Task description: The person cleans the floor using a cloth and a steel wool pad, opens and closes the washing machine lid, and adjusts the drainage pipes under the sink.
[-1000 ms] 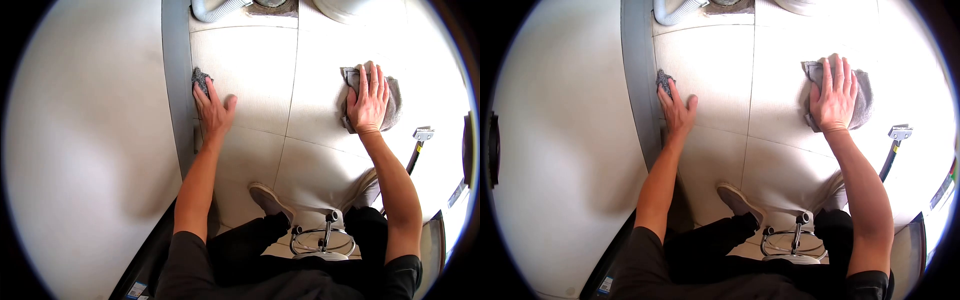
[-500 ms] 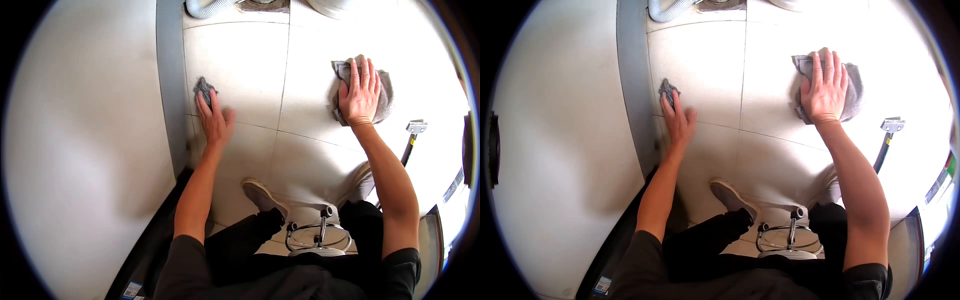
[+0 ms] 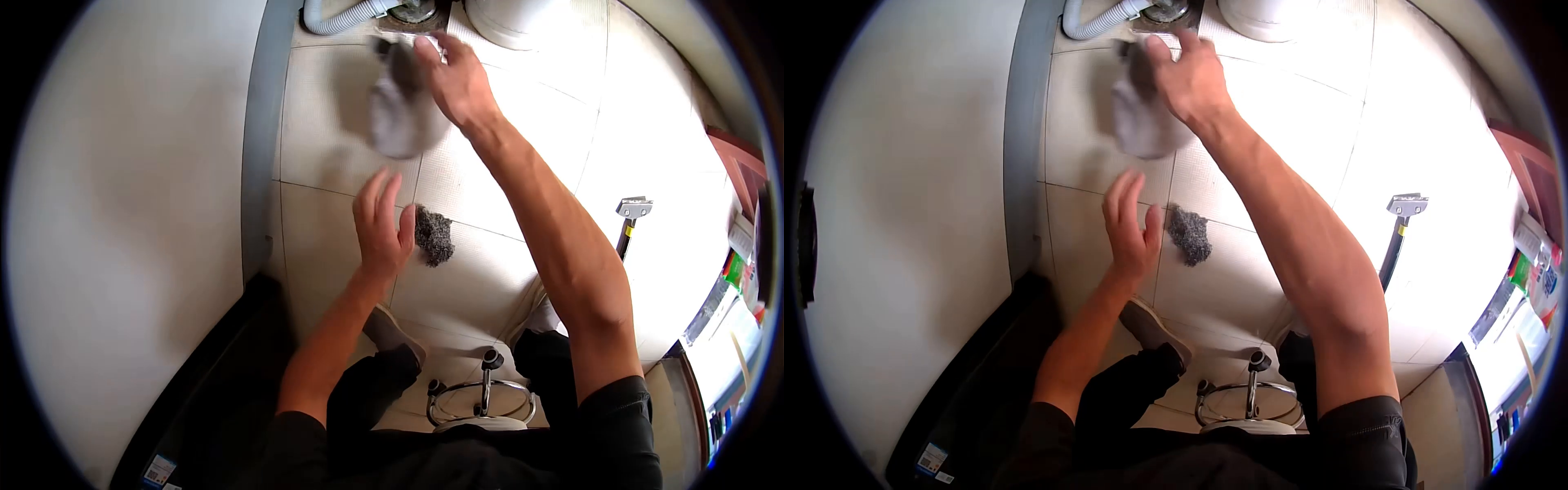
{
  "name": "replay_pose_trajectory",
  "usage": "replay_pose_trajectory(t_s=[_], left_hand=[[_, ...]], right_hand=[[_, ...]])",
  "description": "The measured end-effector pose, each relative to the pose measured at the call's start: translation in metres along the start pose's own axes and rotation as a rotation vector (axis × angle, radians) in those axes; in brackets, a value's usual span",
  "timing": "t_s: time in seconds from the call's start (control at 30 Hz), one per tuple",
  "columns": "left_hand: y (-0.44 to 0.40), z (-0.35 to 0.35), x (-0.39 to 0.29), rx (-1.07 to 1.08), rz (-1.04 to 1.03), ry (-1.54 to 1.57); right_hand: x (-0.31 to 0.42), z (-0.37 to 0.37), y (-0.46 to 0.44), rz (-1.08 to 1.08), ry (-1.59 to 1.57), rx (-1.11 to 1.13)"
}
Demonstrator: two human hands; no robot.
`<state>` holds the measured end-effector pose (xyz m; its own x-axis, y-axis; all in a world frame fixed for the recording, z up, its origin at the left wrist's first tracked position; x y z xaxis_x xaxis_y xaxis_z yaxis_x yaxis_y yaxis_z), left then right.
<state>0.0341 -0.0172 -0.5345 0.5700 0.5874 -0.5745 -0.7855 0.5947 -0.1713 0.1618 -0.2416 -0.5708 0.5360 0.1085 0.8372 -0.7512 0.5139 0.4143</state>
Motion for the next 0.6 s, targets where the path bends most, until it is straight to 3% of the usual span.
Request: replay_pose_trajectory(t_s=[0.1, 0.2, 0.27, 0.4, 0.6], left_hand=[[-0.049, -0.001, 0.013, -0.049, -0.050, -0.177], [-0.092, -0.011, 0.061, -0.071, 0.005, -0.350], [-0.115, -0.040, 0.098, 0.137, 0.043, -0.448], [-0.144, -0.050, 0.143, 0.133, 0.050, -0.603], [-0.218, -0.020, 0.232, 0.107, 0.221, -0.577]], right_hand=[[0.000, 0.033, -0.003, 0.198, 0.238, -0.122], [-0.088, 0.067, -0.006, 0.113, 0.721, -0.256], [-0.123, 0.074, 0.013, 0.462, 0.899, -0.298], [-0.122, 0.074, 0.016, 0.475, 0.911, -0.305], [-0.118, 0.078, 0.017, 0.478, 0.897, -0.307]])
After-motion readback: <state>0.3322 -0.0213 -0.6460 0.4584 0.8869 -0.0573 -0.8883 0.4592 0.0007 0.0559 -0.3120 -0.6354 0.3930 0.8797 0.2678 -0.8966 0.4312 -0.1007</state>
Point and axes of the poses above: each hand's wrist, its own y-axis away from the middle knuckle, its own z-axis out of the back of the hand, x = y × z, the point moved 9 cm from there along -y, towards the middle knuckle, and after that the axes turned 9 degrees about -z, right-handed, at the moved point
